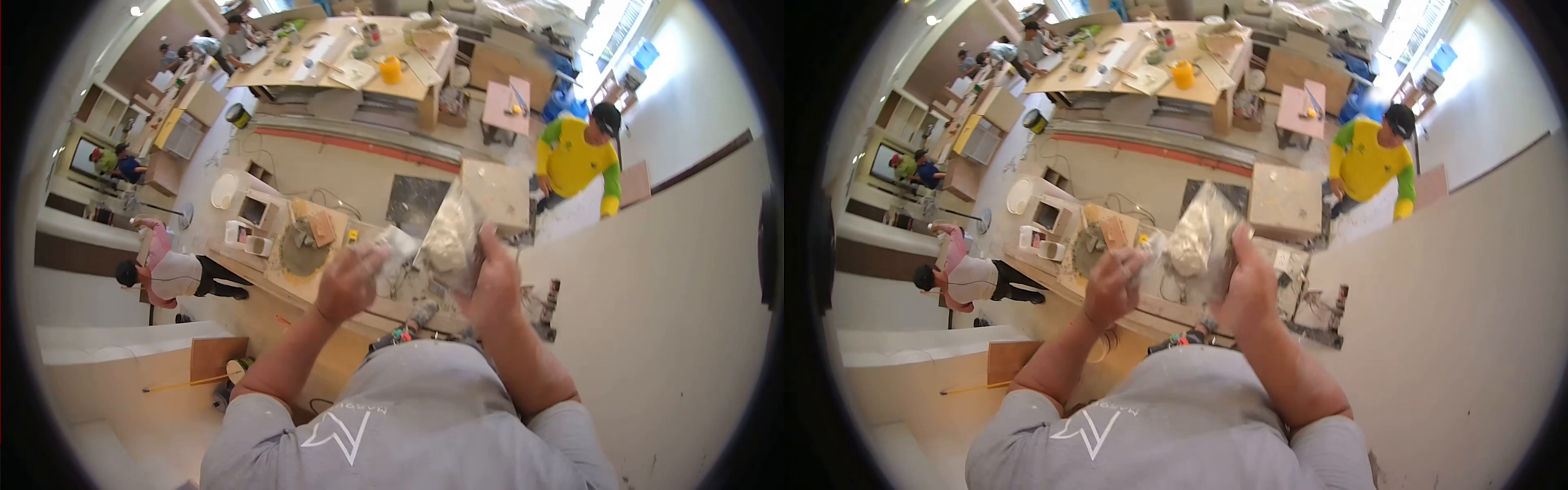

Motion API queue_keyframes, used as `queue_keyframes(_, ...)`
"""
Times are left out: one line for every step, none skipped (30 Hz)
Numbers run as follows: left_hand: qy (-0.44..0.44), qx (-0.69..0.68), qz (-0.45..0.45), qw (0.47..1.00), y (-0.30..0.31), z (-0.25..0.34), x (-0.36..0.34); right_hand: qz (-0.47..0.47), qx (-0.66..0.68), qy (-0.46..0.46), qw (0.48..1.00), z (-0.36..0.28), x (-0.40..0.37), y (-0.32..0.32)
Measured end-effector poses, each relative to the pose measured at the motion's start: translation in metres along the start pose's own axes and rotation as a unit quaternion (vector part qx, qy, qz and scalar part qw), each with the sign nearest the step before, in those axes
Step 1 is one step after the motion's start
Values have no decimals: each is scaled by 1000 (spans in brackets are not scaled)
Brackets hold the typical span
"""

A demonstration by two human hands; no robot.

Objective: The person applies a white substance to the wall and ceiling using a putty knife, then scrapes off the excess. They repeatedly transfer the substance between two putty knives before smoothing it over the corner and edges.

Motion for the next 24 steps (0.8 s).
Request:
queue_keyframes(76, -54, 0, 996, -8, -10, -5, -65, 36, 1, 997, -13, -3, -5)
queue_keyframes(150, -103, 2, 983, -17, -19, -11, -84, 29, 4, 996, -26, -5, -3)
queue_keyframes(223, -149, 3, 963, -25, -26, -10, -105, 21, 8, 994, -37, -8, -2)
queue_keyframes(278, -269, 27, 922, -28, -27, -1, -87, 22, -10, 996, -42, -8, 8)
queue_keyframes(328, -382, 50, 862, -29, -27, 10, -72, 23, -28, 997, -44, -6, 20)
queue_keyframes(373, -486, 74, 787, -29, -23, 21, -60, 23, -46, 997, -44, -3, 29)
queue_keyframes(392, -555, 53, 731, -31, -13, 34, -48, 19, -62, 997, -40, -2, 35)
queue_keyframes(408, -620, 30, 670, -33, 1, 47, -35, 16, -77, 996, -31, -5, 44)
queue_keyframes(421, -678, 5, 603, -36, 10, 55, -23, 14, -92, 995, -21, -8, 56)
queue_keyframes(382, -605, -112, 690, -46, 15, 59, -39, 40, -128, 990, -11, -14, 65)
queue_keyframes(316, -515, -215, 767, -55, 20, 61, -39, 55, -141, 988, -8, -17, 71)
queue_keyframes(356, -636, -208, 652, -66, 43, 67, -40, 70, -152, 985, -5, -22, 70)
queue_keyframes(387, -737, -198, 517, -73, 61, 71, -40, 86, -163, 982, -5, -27, 67)
queue_keyframes(377, -730, -212, 529, -78, 67, 72, -47, 83, -151, 984, -9, -32, 65)
queue_keyframes(366, -723, -227, 541, -86, 73, 71, -45, 90, -137, 986, -15, -38, 67)
queue_keyframes(354, -716, -241, 552, -91, 77, 70, -42, 96, -122, 987, -20, -44, 67)
queue_keyframes(345, -696, -268, 570, -96, 81, 69, -39, 102, -107, 988, -26, -49, 71)
queue_keyframes(334, -675, -293, 588, -100, 84, 68, -34, 110, -80, 990, -32, -53, 76)
queue_keyframes(323, -654, -317, 606, -105, 84, 65, -29, 116, -54, 991, -37, -56, 83)
queue_keyframes(304, -599, -360, 647, -114, 77, 58, -24, 122, -27, 992, -44, -60, 89)
queue_keyframes(245, -521, -388, 720, -124, 67, 50, -24, 126, 6, 992, -53, -65, 91)
queue_keyframes(181, -435, -409, 782, -127, 64, 50, -24, 129, 38, 991, -64, -73, 91)
queue_keyframes(191, -433, -414, 778, -129, 66, 46, -24, 132, 71, 988, -75, -81, 90)
queue_keyframes(201, -431, -419, 773, -123, 73, 50, -38, 135, 103, 985, -88, -90, 86)
Point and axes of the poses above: each hand's wrist, its own x-axis towards the middle knuckle, its own y-axis out of the back of the hand, z = x × y, the point moved 4 cm from there along x, towards the middle knuckle, and after that the axes turned 14 degrees about x, right-handed, at the moved point
